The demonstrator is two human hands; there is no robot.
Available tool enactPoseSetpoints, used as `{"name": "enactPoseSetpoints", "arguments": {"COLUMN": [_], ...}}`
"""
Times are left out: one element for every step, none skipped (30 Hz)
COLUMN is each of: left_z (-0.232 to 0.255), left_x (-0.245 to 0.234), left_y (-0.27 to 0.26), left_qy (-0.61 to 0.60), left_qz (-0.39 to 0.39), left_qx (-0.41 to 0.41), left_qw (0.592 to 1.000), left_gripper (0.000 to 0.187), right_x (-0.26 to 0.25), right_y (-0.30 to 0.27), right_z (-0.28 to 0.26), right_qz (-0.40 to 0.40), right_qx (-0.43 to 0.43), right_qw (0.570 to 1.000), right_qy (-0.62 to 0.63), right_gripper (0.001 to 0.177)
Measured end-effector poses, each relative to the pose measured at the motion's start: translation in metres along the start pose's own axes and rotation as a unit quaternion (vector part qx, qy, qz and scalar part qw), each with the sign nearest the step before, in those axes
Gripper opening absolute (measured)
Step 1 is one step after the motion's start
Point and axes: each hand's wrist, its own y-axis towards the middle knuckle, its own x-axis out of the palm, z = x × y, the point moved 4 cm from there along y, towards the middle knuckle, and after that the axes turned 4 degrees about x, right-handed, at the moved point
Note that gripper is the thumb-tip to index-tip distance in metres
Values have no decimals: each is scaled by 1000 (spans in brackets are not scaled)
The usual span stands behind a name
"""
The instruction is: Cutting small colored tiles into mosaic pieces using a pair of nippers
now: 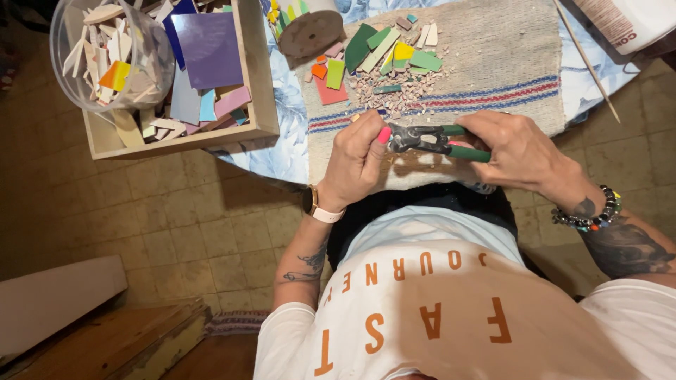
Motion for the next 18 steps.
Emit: {"name": "enactPoseSetpoints", "arguments": {"left_z": [0, 1, 2, 1, 1, 0, 0, -1, -2, -2, -3, -3, -5, -6, -8, -13, -18, -23], "left_x": [0, 0, 1, 2, 2, 3, 4, 5, 5, 5, 5, 5, 5, 5, 5, 7, 8, 10], "left_y": [0, 1, 1, 1, 0, 0, 0, -1, -1, -2, -2, -2, -2, -3, -4, -7, -10, -13], "left_qy": [0, 0, 1, 0, 3, 5, 5, 10, 14, 14, 4, -7, -8, -19, -31, -31, -42, -55], "left_qz": [0, 2, 3, 3, 5, 6, 7, 8, 10, 10, 16, 23, 22, 29, 36, 37, 54, 72], "left_qx": [0, 5, 10, 10, 6, 2, 2, -2, -6, -5, -5, -4, -3, -7, -10, -9, -6, -4], "left_qw": [1000, 1000, 1000, 1000, 1000, 1000, 1000, 1000, 1000, 1000, 1000, 1000, 1000, 999, 999, 999, 998, 996], "left_gripper": [27, 27, 27, 27, 28, 29, 29, 28, 27, 27, 27, 26, 26, 26, 25, 25, 27, 28], "right_x": [1, 1, 1, 1, 1, 1, 1, 1, 2, 1, 0, 0, -1, -1, -1, -1, -1, -1], "right_y": [0, 0, -1, -1, -2, -2, -2, -2, -2, -1, 0, 0, 0, 1, 1, 1, 2, 1], "right_z": [0, 1, 1, 1, 1, 2, 2, 2, 2, 1, 0, -1, -2, -2, -2, -1, -1, 0], "right_qz": [0, 6, 12, 12, 9, 7, 7, 6, 5, 5, 4, 4, 4, -4, -12, -12, -18, -24], "right_qx": [0, -4, -7, -7, 1, 8, 8, 9, 11, 11, 6, 1, 1, 6, 10, 9, 16, 24], "right_qw": [1000, 1000, 1000, 1000, 1000, 1000, 1000, 1000, 1000, 1000, 1000, 1000, 1000, 1000, 1000, 1000, 1000, 999], "right_qy": [0, -5, -11, -11, -11, -11, -11, -14, -17, -18, -17, -16, -17, -10, -3, -4, -5, -5], "right_gripper": [40, 40, 39, 39, 40, 41, 41, 41, 41, 41, 40, 40, 40, 42, 44, 44, 42, 41]}}
